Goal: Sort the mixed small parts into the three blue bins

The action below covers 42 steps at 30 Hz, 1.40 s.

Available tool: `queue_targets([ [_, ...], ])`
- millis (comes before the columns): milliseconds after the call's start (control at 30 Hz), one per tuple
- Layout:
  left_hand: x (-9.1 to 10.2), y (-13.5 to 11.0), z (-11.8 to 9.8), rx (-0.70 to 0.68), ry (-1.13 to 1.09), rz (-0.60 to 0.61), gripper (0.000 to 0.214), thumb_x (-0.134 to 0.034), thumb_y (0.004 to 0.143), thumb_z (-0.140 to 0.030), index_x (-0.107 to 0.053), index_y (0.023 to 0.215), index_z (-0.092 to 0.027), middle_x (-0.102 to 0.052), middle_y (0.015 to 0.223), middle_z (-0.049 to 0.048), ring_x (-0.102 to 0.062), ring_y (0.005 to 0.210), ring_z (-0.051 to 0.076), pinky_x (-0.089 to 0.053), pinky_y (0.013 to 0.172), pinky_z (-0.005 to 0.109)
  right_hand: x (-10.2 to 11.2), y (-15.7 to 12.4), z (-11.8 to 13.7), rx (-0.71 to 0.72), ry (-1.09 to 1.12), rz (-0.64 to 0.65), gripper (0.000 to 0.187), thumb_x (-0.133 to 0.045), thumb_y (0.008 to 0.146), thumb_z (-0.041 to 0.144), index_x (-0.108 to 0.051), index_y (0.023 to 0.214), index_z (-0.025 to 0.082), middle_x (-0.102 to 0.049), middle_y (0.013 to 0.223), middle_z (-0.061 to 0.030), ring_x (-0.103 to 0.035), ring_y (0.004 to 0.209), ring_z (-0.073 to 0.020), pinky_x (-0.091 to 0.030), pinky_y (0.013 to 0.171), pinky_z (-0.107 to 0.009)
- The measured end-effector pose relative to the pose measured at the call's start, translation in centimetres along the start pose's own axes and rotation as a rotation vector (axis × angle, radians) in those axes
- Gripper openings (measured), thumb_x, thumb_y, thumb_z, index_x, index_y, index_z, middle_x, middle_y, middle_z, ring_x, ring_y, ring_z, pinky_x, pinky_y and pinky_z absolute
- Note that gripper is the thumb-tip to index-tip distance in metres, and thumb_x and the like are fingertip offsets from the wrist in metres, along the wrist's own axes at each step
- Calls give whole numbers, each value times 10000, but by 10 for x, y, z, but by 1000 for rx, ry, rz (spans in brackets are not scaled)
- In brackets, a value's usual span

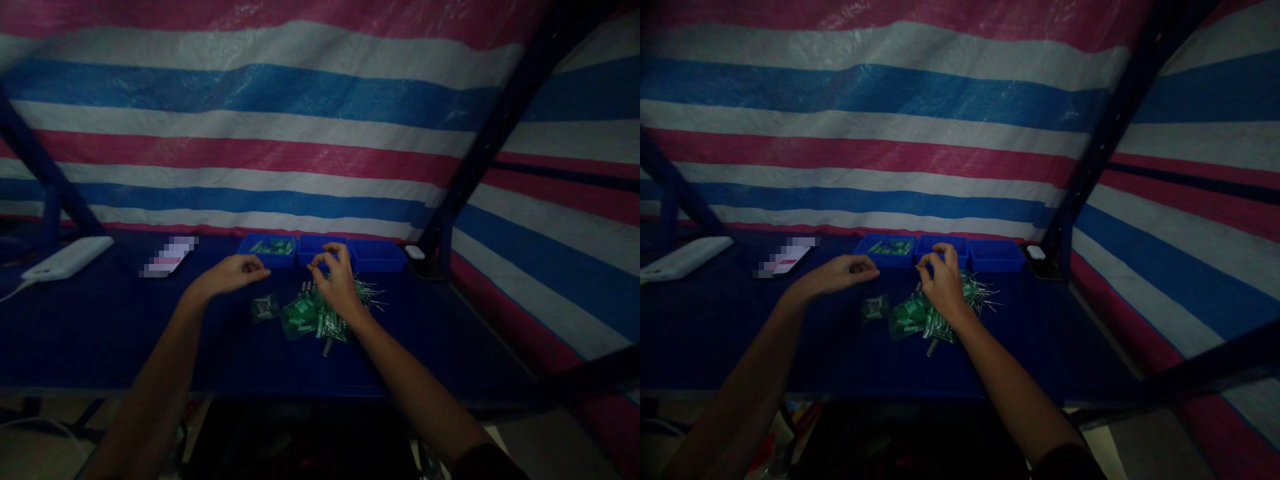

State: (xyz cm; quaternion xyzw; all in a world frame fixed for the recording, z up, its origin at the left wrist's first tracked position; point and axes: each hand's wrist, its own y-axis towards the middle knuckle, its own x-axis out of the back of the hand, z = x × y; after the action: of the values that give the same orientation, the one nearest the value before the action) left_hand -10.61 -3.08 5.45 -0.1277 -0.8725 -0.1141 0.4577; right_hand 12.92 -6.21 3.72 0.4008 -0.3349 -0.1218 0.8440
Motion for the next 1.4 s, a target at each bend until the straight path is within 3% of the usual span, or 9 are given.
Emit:
queue_targets([
  [100, -9, -4, 1, -46, 9, 284, 418, -680, 539, -478, -645, 862, -215, -633, 778, 6, -569, 702, 150, -420, 602, 210, 1, 2, -2, -16, 24, -20, 23, -561, 763, 214, -566, 744, 203, -441, 1013, -71, -463, 1004, -216, -386, 884, -403],
  [333, -27, 4, -10, -116, -140, 298, 248, -668, 572, -354, -599, 736, -182, -556, 698, -13, -512, 674, 137, -404, 602, 220, 1, 1, -2, -17, -11, 28, 80, -563, 765, 261, -589, 809, 199, -463, 998, -78, -458, 1003, -219, -382, 888, -383],
  [433, -25, 7, -20, -140, -208, 141, 168, -606, 664, -320, -563, 732, -173, -503, 653, -28, -474, 618, 121, -388, 578, 227, 2, 1, 1, -15, 6, 101, 103, -537, 784, 263, -599, 808, 184, -533, 878, -61, -507, 896, -192, -399, 829, -328],
  [633, -40, 6, -45, -304, -145, -505, 75, -586, 737, -259, -578, 745, -185, -487, 765, 7, -472, 729, 141, -405, 671, 268, 4, 4, 11, -299, 303, 267, 366, -397, 845, 446, -588, 675, 184, -485, 498, 38, -454, 478, -102, -330, 492, -219],
  [867, -64, -5, -67, -539, -55, -443, 126, -516, 785, -184, -629, 732, -200, -456, 886, 41, -459, 847, 165, -416, 752, 305, -6, 4, 4, -528, 705, 279, 343, -521, 740, 451, -494, 542, 172, -447, 464, 55, -395, 437, -77, -288, 437, -197],
  [1033, -62, -2, -66, -472, -94, -445, 121, -584, 743, -265, -652, 824, -205, -456, 947, 52, -438, 955, 206, -375, 851, 360, -3, 6, 0, -373, 524, 39, 145, -545, 729, 301, -565, 681, 166, -517, 600, 31, -471, 562, -105, -370, 531, -215],
  [1133, -61, 4, -61, -291, -457, -317, 285, -542, 763, -422, -638, 867, -174, -515, 812, 42, -497, 803, 173, -415, 719, 300, 4, 6, 1, -198, 307, -41, 102, -520, 763, 228, -611, 775, 184, -546, 710, 4, -508, 667, -126, -412, 626, -246],
  [1267, -60, 11, -57, 10, -1063, -148, 438, -482, 749, -554, -599, 772, -132, -521, 644, 17, -457, 534, 95, -349, 480, 205, 5, -1, 3, 32, 163, 23, 171, -514, 769, 156, -664, 817, 221, -529, 803, -29, -507, 791, -155, -426, 733, -290],
  [1400, -59, 13, -53, -26, -1037, -251, 283, -672, 642, -371, -577, 777, -141, -550, 703, 2, -491, 583, 91, -349, 480, 185, -3, -7, 4, 68, 117, 100, 287, -503, 726, 88, -672, 906, 235, -480, 996, -61, -463, 949, -185, -406, 841, -341],
])
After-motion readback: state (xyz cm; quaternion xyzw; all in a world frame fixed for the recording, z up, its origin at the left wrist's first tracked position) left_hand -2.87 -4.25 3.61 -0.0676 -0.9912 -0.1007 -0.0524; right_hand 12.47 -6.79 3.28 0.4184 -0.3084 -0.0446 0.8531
